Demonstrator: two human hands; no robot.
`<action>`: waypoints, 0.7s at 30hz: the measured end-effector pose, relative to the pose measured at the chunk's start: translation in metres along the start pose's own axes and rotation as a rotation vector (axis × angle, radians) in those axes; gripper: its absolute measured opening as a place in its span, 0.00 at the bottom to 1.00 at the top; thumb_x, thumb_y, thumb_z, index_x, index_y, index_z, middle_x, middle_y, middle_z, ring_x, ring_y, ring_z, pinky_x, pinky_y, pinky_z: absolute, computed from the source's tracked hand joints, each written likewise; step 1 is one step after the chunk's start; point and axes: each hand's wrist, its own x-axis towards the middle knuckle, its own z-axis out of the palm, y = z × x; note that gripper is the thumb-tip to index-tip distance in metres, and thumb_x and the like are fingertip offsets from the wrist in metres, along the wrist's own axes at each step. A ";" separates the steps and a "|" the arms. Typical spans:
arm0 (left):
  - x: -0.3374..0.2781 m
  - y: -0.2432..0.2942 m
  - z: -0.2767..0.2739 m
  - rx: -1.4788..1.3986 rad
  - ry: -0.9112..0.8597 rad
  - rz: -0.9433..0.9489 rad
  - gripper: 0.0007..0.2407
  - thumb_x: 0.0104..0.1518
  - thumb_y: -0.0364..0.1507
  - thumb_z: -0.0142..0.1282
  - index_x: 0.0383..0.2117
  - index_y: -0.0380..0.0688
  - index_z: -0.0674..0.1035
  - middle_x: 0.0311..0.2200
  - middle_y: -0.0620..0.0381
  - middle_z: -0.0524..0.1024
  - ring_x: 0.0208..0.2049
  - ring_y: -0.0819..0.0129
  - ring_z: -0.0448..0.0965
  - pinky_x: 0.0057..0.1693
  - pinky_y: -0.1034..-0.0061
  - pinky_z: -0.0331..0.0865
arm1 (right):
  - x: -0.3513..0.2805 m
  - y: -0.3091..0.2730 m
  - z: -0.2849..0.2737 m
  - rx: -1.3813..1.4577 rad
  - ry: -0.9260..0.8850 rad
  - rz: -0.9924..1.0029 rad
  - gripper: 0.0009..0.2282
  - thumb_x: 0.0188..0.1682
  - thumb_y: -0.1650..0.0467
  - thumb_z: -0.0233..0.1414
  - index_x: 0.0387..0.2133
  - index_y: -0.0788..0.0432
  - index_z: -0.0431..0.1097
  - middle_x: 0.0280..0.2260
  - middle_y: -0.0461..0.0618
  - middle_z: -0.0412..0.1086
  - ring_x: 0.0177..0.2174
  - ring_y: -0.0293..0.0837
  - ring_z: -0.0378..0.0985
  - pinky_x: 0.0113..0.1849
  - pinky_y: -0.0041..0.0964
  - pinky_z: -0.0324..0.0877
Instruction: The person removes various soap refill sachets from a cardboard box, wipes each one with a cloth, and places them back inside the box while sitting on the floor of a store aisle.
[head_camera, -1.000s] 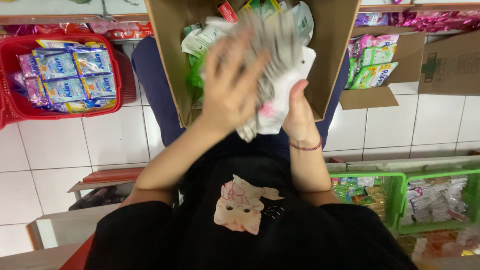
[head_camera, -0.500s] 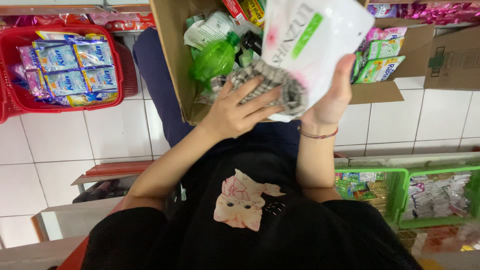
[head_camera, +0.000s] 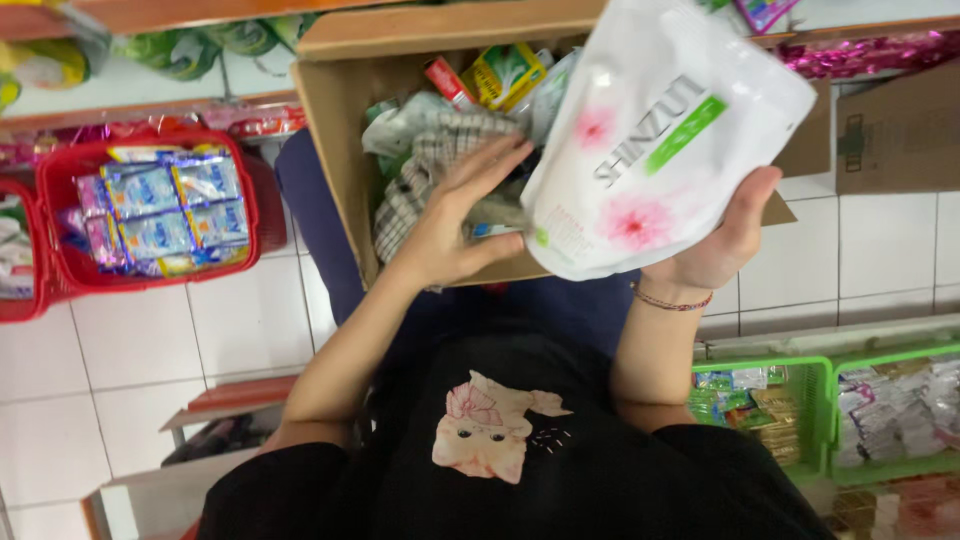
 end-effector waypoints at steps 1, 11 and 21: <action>0.007 0.009 0.008 -0.083 -0.022 -0.035 0.37 0.51 0.35 0.70 0.67 0.39 0.64 0.67 0.43 0.63 0.69 0.51 0.62 0.72 0.56 0.56 | -0.002 -0.003 -0.002 0.002 0.012 0.006 0.31 0.63 0.54 0.44 0.71 0.62 0.49 0.66 0.55 0.56 0.64 0.48 0.63 0.65 0.44 0.60; 0.052 0.021 0.083 -0.538 0.068 -0.120 0.38 0.51 0.22 0.74 0.67 0.37 0.59 0.63 0.45 0.70 0.65 0.63 0.71 0.69 0.66 0.66 | -0.012 -0.028 -0.051 -0.516 0.045 -0.148 0.31 0.61 0.60 0.55 0.68 0.71 0.54 0.59 0.61 0.63 0.58 0.52 0.68 0.61 0.44 0.63; 0.065 -0.002 0.103 -0.252 0.338 -0.050 0.34 0.48 0.21 0.77 0.61 0.37 0.66 0.54 0.48 0.75 0.57 0.64 0.79 0.65 0.66 0.74 | 0.042 -0.049 -0.047 -0.378 -0.013 -0.314 0.37 0.53 0.62 0.64 0.70 0.54 0.48 0.55 0.56 0.69 0.54 0.53 0.76 0.56 0.49 0.75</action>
